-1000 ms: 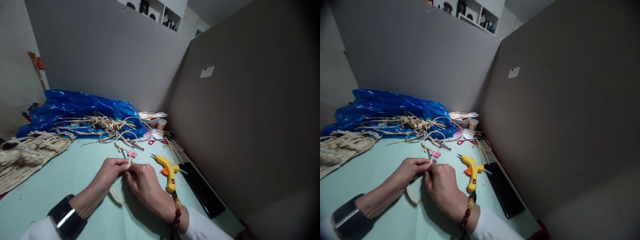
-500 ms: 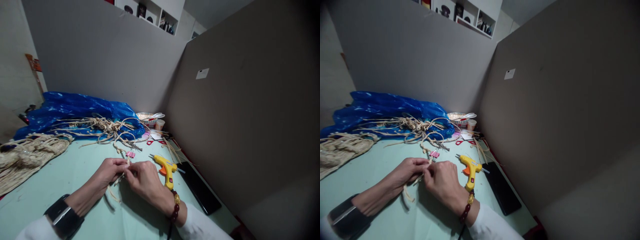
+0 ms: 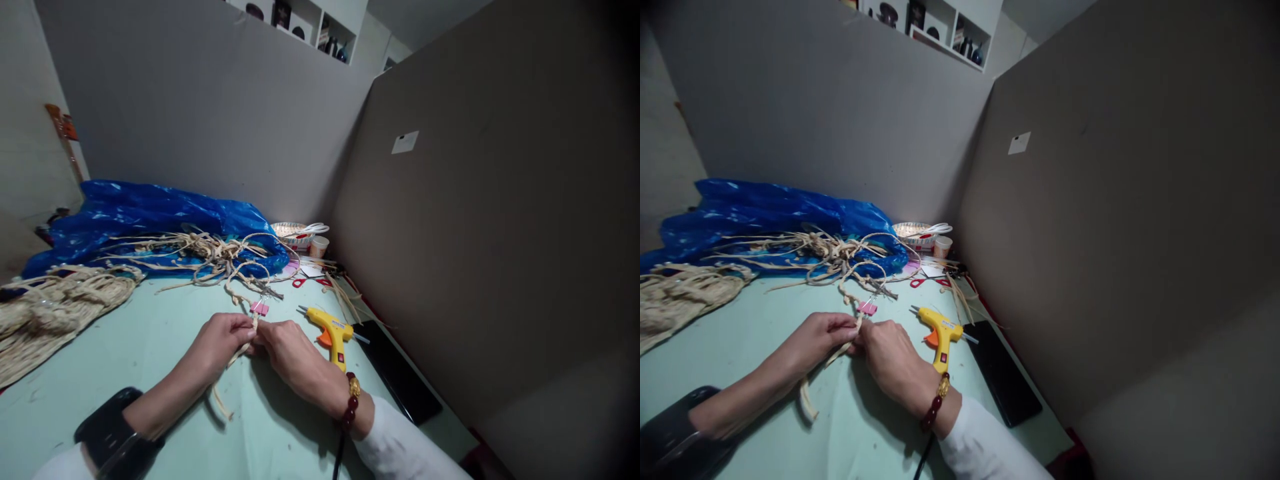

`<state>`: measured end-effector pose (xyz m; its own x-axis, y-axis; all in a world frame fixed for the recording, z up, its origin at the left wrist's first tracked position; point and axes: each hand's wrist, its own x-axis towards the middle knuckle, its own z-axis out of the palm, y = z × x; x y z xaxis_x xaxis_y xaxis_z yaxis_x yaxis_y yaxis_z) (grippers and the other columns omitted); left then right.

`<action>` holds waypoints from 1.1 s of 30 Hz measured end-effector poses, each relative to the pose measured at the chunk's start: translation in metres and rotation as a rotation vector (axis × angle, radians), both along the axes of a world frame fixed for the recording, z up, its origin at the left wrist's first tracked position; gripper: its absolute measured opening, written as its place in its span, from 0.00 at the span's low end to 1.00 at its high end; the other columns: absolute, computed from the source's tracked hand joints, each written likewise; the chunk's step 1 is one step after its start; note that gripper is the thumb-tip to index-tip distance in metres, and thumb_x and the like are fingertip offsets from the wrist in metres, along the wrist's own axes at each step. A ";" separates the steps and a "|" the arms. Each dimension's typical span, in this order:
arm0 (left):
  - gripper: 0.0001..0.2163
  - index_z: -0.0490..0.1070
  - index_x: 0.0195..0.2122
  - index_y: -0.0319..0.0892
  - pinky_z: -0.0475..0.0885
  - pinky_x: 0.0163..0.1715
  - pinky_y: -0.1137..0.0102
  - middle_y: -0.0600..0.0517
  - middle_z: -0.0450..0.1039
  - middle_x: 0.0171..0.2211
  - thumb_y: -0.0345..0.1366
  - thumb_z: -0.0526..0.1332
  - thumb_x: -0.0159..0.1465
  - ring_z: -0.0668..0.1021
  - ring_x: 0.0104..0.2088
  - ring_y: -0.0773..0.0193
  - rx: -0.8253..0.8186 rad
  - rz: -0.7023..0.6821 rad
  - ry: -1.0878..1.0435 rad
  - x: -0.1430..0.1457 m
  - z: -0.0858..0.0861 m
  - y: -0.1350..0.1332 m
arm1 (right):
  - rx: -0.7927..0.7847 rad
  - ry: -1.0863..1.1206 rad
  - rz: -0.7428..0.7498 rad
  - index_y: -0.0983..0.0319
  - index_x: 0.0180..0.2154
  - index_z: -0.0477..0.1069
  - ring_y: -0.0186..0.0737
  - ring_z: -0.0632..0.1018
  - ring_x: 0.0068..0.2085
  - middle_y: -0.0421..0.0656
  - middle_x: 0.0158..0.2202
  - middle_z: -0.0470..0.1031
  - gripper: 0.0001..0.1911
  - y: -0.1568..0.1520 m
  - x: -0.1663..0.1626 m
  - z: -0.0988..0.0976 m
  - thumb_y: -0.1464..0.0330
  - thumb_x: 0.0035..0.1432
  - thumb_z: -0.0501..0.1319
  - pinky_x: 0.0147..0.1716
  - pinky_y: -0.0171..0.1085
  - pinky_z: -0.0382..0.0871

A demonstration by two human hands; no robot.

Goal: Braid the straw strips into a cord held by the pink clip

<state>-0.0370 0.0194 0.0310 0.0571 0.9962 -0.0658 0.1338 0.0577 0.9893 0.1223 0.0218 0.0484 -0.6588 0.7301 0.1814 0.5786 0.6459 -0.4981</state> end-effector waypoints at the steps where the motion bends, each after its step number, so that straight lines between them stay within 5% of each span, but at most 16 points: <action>1: 0.06 0.74 0.19 0.40 0.66 0.26 0.70 0.52 0.76 0.18 0.37 0.64 0.45 0.76 0.22 0.61 0.011 -0.007 0.042 -0.002 -0.002 0.000 | -0.012 -0.002 0.015 0.63 0.31 0.67 0.30 0.57 0.23 0.36 0.23 0.64 0.07 0.000 0.001 0.001 0.77 0.60 0.54 0.25 0.31 0.50; 8: 0.06 0.65 0.30 0.45 0.66 0.26 0.69 0.52 0.78 0.18 0.37 0.60 0.51 0.79 0.24 0.56 0.028 -0.026 0.210 -0.006 -0.004 -0.005 | 0.015 -0.068 -0.122 0.63 0.23 0.66 0.30 0.55 0.21 0.37 0.19 0.61 0.09 0.000 -0.001 0.001 0.75 0.54 0.55 0.23 0.33 0.47; 14: 0.06 0.66 0.26 0.44 0.62 0.24 0.72 0.53 0.77 0.17 0.39 0.58 0.55 0.76 0.22 0.60 0.066 -0.090 0.395 -0.008 0.002 -0.005 | -0.046 0.119 -0.138 0.64 0.22 0.67 0.29 0.58 0.22 0.36 0.18 0.62 0.11 0.006 -0.004 -0.007 0.75 0.55 0.53 0.23 0.31 0.49; 18: 0.08 0.69 0.28 0.44 0.63 0.26 0.72 0.53 0.78 0.21 0.41 0.56 0.57 0.78 0.25 0.60 0.055 -0.004 0.468 -0.006 0.009 -0.013 | -0.158 0.268 -0.107 0.65 0.22 0.68 0.29 0.64 0.23 0.37 0.19 0.65 0.13 0.008 -0.004 -0.008 0.75 0.57 0.53 0.25 0.30 0.52; 24: 0.13 0.74 0.31 0.45 0.65 0.35 0.68 0.51 0.79 0.30 0.38 0.51 0.63 0.78 0.32 0.58 0.259 0.112 0.828 0.004 0.012 -0.029 | -0.343 0.425 -0.138 0.66 0.21 0.72 0.29 0.65 0.23 0.38 0.18 0.68 0.16 0.009 -0.008 -0.013 0.71 0.59 0.54 0.26 0.29 0.56; 33: 0.13 0.74 0.34 0.43 0.64 0.34 0.66 0.49 0.73 0.33 0.38 0.50 0.64 0.75 0.34 0.57 0.290 0.142 1.051 0.004 0.014 -0.029 | -0.273 0.435 -0.228 0.64 0.18 0.67 0.29 0.61 0.21 0.36 0.15 0.62 0.12 0.006 -0.011 -0.017 0.73 0.52 0.55 0.22 0.31 0.50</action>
